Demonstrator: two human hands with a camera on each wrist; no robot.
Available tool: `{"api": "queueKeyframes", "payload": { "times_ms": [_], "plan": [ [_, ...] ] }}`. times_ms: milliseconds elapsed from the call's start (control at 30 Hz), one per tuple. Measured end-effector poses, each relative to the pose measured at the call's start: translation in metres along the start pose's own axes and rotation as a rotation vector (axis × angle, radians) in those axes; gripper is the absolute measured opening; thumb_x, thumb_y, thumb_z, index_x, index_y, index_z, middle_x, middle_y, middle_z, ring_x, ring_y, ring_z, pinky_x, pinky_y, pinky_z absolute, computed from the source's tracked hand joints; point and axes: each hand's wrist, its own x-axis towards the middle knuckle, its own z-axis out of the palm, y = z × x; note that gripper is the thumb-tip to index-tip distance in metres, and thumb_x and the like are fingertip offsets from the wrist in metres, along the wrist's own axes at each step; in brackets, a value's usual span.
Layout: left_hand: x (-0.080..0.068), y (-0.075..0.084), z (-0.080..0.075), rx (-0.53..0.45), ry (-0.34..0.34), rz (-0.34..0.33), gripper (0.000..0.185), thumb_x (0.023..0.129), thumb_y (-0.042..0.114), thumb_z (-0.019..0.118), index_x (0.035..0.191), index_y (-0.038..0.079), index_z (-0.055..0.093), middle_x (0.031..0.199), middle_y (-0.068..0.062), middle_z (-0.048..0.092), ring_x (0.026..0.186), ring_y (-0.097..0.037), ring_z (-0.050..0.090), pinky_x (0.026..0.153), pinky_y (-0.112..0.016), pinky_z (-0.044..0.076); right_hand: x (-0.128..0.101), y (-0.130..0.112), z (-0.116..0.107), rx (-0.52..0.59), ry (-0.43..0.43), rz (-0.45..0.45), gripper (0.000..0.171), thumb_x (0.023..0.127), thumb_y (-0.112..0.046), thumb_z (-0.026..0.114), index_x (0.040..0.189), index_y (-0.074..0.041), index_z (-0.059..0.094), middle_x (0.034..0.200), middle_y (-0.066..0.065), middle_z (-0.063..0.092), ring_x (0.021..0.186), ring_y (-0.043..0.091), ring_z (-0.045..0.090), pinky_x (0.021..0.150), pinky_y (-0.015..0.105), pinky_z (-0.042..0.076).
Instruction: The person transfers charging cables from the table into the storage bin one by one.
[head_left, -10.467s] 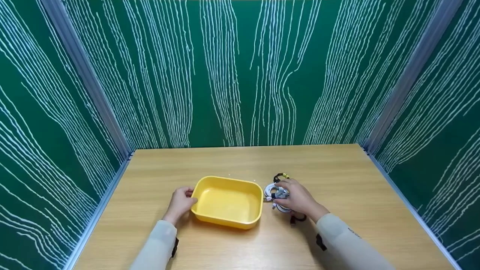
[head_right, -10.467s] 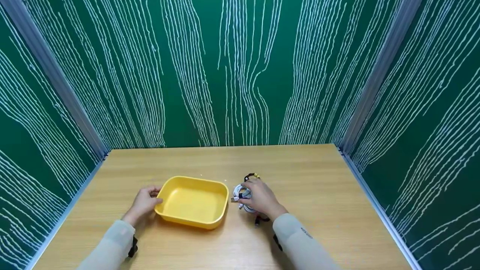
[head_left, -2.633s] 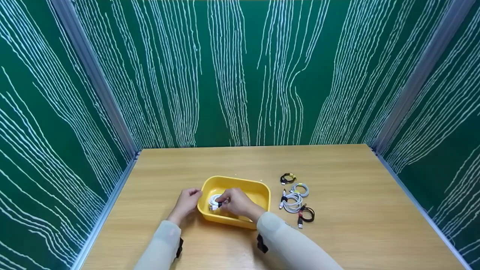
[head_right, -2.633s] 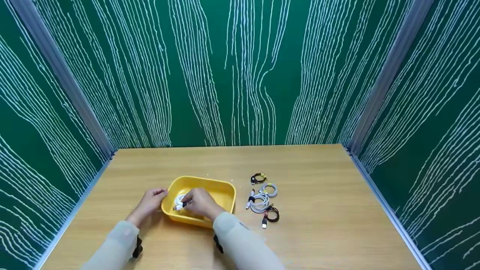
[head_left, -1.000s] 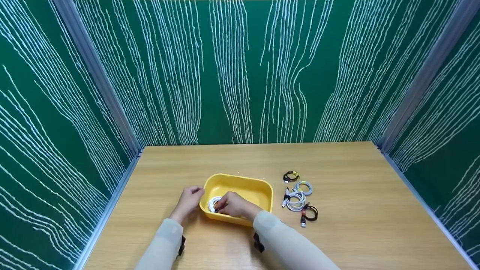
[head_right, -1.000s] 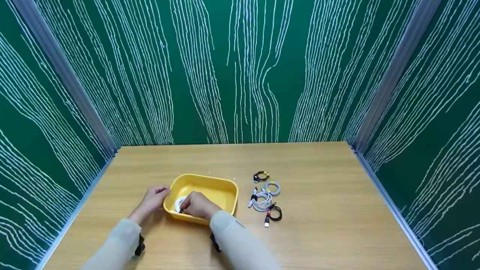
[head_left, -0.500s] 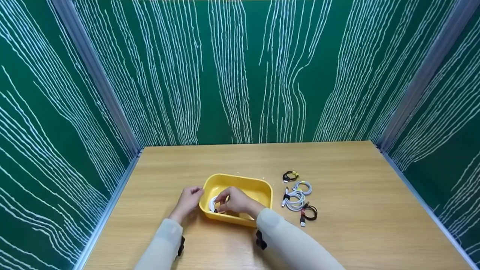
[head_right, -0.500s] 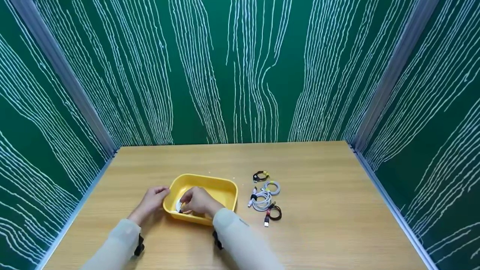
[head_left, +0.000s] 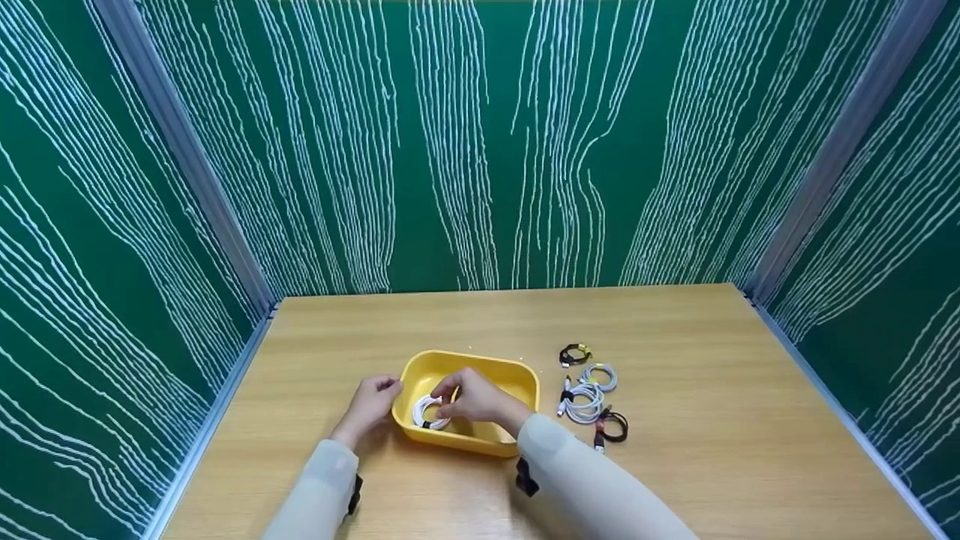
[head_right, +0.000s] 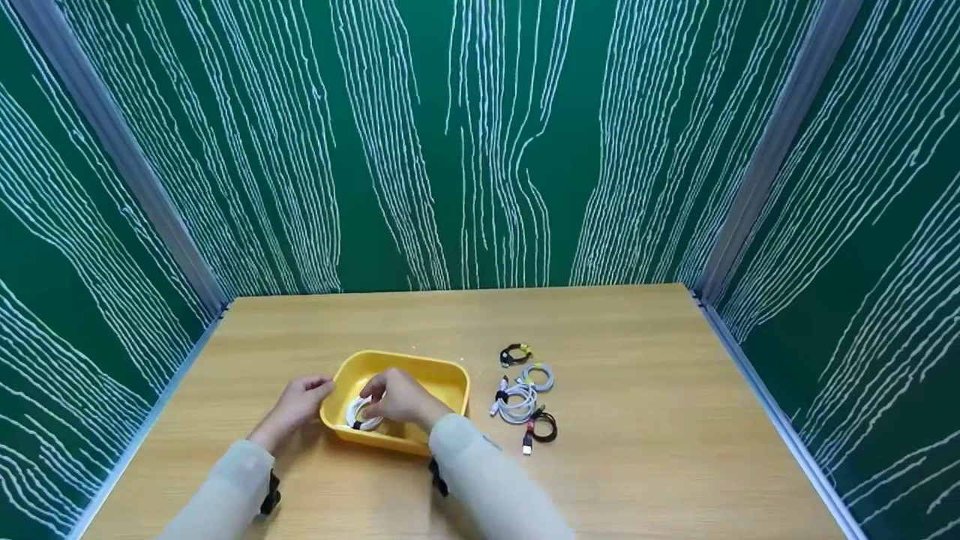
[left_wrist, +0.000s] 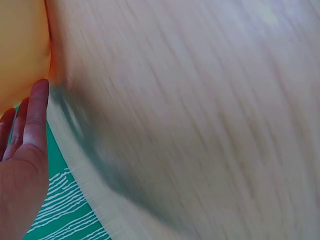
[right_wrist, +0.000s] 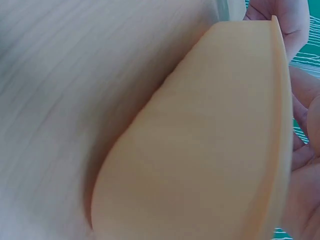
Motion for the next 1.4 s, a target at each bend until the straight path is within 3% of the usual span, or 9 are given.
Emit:
{"api": "queueKeyframes", "payload": {
  "times_ms": [233, 500, 933, 1133, 1233, 1400],
  "plan": [
    [-0.003, -0.001, -0.002, -0.021, 0.003, -0.022, 0.025, 0.108, 0.006, 0.057, 0.114, -0.013, 0.073, 0.108, -0.023, 0.075, 0.087, -0.019, 0.068, 0.070, -0.023, 0.057, -0.006, -0.003, -0.006, 0.000, -0.004, 0.032, 0.028, 0.090, -0.001, 0.084, 0.115, 0.010, 0.078, 0.084, 0.008, 0.074, 0.075, 0.019, 0.057, 0.064, 0.018, 0.045],
    [-0.003, -0.001, -0.001, -0.073, 0.021, -0.022, 0.021, 0.105, 0.004, 0.061, 0.106, -0.013, 0.072, 0.096, -0.013, 0.071, 0.088, -0.018, 0.063, 0.073, -0.022, 0.052, -0.014, -0.005, -0.017, -0.042, 0.018, 0.087, 0.027, 0.091, -0.006, 0.085, 0.116, 0.005, 0.080, 0.084, -0.002, 0.069, 0.079, 0.022, 0.057, 0.067, 0.021, 0.045],
    [-0.003, 0.000, 0.000, -0.076, -0.005, -0.048, 0.024, 0.106, 0.006, 0.060, 0.114, -0.013, 0.072, 0.108, -0.020, 0.073, 0.093, -0.021, 0.067, 0.073, -0.023, 0.055, -0.028, -0.003, -0.037, -0.068, 0.047, 0.118, 0.024, 0.094, -0.011, 0.084, 0.116, -0.002, 0.081, 0.093, 0.001, 0.074, 0.085, 0.025, 0.061, 0.070, 0.024, 0.047],
    [-0.001, -0.002, 0.000, -0.132, -0.005, -0.055, 0.024, 0.104, 0.005, 0.064, 0.117, -0.014, 0.071, 0.112, -0.023, 0.073, 0.098, -0.024, 0.069, 0.077, -0.024, 0.059, -0.034, -0.001, -0.046, -0.071, 0.055, 0.128, 0.022, 0.095, -0.013, 0.083, 0.116, -0.009, 0.082, 0.097, -0.001, 0.075, 0.087, 0.023, 0.061, 0.072, 0.025, 0.049],
    [0.000, -0.006, 0.001, -0.148, 0.000, -0.044, 0.025, 0.102, 0.004, 0.064, 0.117, -0.015, 0.071, 0.113, -0.025, 0.074, 0.099, -0.025, 0.070, 0.080, -0.025, 0.060, -0.037, 0.001, -0.050, -0.064, 0.059, 0.120, 0.023, 0.095, -0.013, 0.083, 0.118, -0.008, 0.082, 0.098, 0.000, 0.076, 0.086, 0.019, 0.062, 0.072, 0.024, 0.051],
    [0.001, -0.009, 0.001, -0.260, -0.043, -0.085, 0.030, 0.101, 0.000, 0.065, 0.126, -0.017, 0.066, 0.115, -0.024, 0.071, 0.099, -0.024, 0.070, 0.081, -0.029, 0.063, -0.041, 0.006, -0.055, -0.070, 0.072, 0.077, 0.023, 0.095, -0.011, 0.083, 0.117, -0.003, 0.082, 0.096, 0.004, 0.077, 0.082, 0.016, 0.061, 0.070, 0.022, 0.049]
  ]
}}
